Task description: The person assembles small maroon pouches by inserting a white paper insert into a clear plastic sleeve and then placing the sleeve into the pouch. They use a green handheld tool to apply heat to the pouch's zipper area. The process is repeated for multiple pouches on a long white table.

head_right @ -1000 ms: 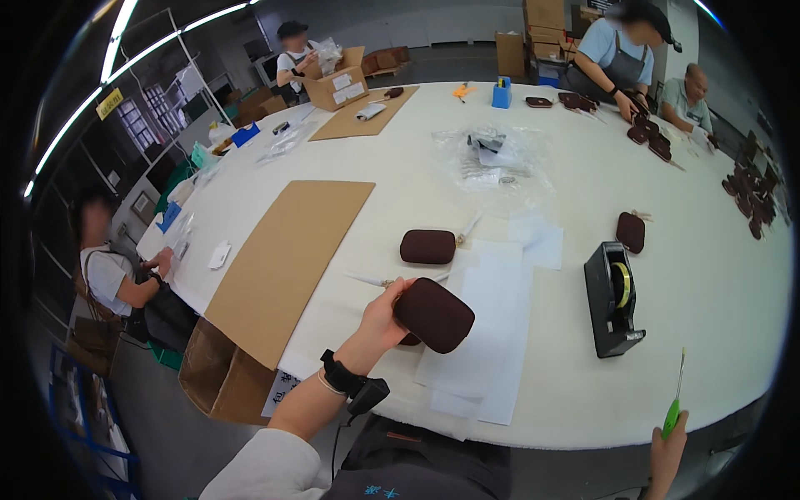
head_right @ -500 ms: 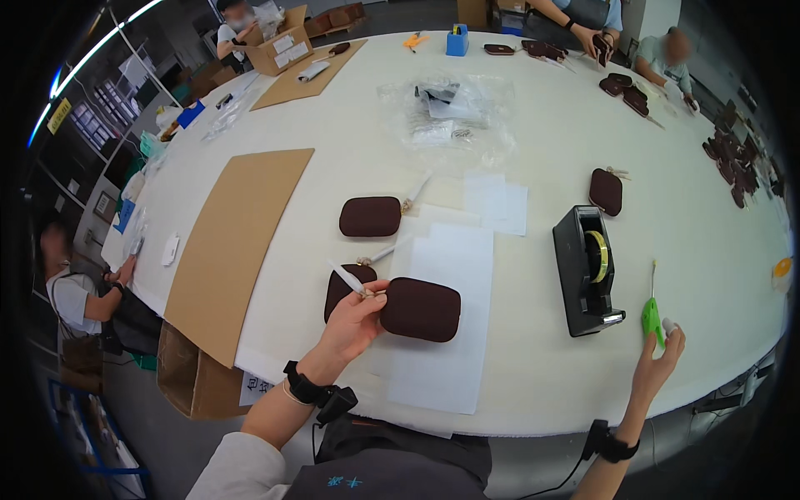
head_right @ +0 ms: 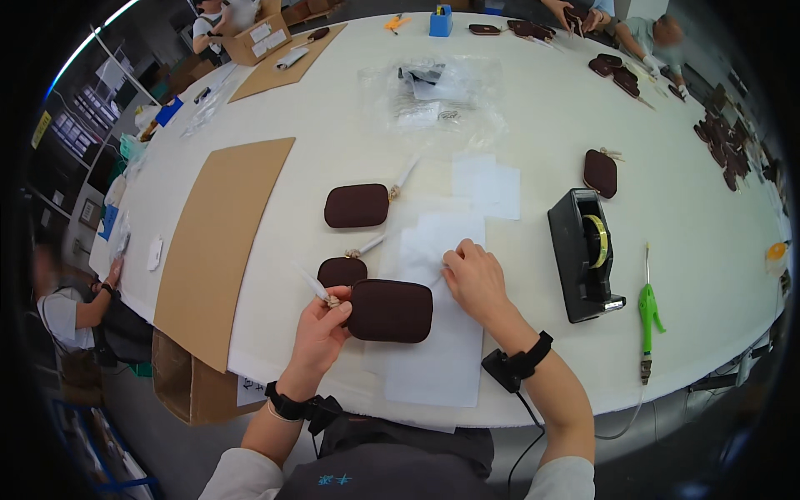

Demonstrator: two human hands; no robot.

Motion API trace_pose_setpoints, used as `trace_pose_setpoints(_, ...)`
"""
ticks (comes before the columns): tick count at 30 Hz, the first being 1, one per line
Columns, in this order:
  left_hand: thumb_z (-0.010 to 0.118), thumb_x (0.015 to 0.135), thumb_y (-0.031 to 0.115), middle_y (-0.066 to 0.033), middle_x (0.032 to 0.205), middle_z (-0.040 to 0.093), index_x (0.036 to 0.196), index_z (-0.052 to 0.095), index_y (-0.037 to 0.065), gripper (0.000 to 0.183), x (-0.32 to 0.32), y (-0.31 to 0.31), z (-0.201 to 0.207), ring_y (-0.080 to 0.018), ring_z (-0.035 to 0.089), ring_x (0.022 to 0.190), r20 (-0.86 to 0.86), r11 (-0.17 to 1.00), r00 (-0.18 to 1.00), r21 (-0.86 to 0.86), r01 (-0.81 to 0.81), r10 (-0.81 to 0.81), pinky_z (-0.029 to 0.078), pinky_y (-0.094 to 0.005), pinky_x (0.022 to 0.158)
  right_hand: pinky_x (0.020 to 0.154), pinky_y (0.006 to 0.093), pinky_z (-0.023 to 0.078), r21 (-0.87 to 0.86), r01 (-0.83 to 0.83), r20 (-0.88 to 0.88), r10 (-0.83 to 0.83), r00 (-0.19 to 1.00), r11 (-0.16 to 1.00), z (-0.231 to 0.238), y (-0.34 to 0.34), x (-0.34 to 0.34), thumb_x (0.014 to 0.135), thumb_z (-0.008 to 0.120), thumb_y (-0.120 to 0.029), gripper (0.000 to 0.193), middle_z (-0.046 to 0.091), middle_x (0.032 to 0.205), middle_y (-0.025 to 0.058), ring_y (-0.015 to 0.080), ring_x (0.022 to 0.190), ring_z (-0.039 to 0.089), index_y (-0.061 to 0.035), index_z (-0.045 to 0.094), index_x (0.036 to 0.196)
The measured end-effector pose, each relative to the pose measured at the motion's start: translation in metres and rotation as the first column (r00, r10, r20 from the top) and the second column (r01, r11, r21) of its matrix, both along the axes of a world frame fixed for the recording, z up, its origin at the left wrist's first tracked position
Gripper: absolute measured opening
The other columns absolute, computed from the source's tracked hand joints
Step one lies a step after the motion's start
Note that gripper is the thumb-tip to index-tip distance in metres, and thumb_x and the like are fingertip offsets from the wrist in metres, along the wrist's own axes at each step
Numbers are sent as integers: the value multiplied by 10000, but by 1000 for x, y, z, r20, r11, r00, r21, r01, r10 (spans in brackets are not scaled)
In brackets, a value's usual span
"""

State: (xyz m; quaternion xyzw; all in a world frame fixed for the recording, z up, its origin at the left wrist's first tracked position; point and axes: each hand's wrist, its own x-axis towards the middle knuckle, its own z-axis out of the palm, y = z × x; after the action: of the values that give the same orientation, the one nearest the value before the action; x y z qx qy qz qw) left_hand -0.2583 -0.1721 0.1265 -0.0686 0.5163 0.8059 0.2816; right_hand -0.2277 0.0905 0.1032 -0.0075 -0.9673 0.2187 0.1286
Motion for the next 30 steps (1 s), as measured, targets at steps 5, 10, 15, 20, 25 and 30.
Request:
trace_pose_setpoints(5,575,898,71,-30,1026,569,1110,532,62,217,2,-13,8,-136,582,935,44,995,995,53,87,-89,505,-330,779,686,380,477,-121,-24,81,34,996,992,13,12,15,760,671,-82,126,567,924,84,275,774,579,-45,605,861)
trace_pose_setpoints(10,579,898,73,-8,975,548,1085,525,65,195,17,8,-1,-111,566,908,111,986,981,60,153,-159,490,-314,778,690,381,485,-107,-14,232,39,972,994,28,17,34,757,670,-75,154,574,947,83,273,780,587,-45,616,898)
trace_pose_setpoints(15,614,880,95,-9,905,542,1095,490,44,253,30,30,-22,-88,549,851,60,991,990,36,128,-130,451,-262,721,706,387,485,-127,165,97,-154,983,978,28,19,10,760,668,-80,183,567,957,103,276,844,580,-42,623,933)
trace_pose_setpoints(20,657,840,112,-67,757,609,1160,454,-37,408,29,17,14,-117,581,686,-281,660,820,-737,149,-499,467,-237,619,723,393,480,40,181,-58,-179,982,983,-3,30,-16,746,657,-59,150,545,905,105,289,867,558,-34,621,890)
trace_pose_setpoints(25,730,736,121,-121,976,603,1213,477,-20,558,27,15,25,-239,578,881,-601,606,315,-790,-94,-735,471,-326,776,717,382,473,88,137,-187,-119,975,987,-8,31,-19,699,666,-20,154,537,908,110,290,856,549,-27,595,836)
trace_pose_setpoints(30,757,685,175,-152,1326,417,1261,460,26,664,34,40,12,-341,407,1202,-465,453,89,-882,-128,-881,380,-411,972,746,367,462,-147,50,-309,-94,946,988,11,25,-9,683,650,33,178,560,1015,136,293,895,554,-10,560,831)
